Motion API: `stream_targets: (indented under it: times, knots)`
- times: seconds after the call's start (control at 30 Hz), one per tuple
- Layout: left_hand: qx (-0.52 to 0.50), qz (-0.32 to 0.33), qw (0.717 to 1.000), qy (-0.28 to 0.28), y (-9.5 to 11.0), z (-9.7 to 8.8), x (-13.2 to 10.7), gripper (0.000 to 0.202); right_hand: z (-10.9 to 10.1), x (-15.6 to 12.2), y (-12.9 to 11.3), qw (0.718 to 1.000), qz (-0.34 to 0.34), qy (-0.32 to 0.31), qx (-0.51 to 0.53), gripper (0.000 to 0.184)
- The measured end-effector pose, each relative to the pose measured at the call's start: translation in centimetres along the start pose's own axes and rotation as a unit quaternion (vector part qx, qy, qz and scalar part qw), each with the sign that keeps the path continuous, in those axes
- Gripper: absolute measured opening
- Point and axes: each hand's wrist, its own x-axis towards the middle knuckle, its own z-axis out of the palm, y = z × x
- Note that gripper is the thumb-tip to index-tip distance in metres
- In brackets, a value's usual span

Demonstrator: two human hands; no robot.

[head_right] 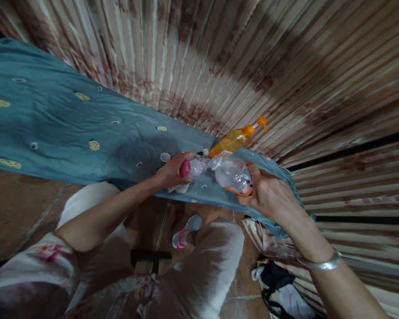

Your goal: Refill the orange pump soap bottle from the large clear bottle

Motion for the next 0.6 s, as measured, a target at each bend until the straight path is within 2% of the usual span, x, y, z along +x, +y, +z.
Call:
stream_targets:
  times: [0.3,0.6]
  knots:
    - [0.006,0.005,1.0,0.008,-0.17,0.13,0.1,0.089,-0.16,0.07,0.12,1.0,-0.006,-0.004,-0.005,0.079]
    - [0.007,-0.003,1.0,-0.009,0.28,-0.17,0.05,0.09,-0.07,0.04,0.13,1.0,-0.005,0.003,0.002,0.08]
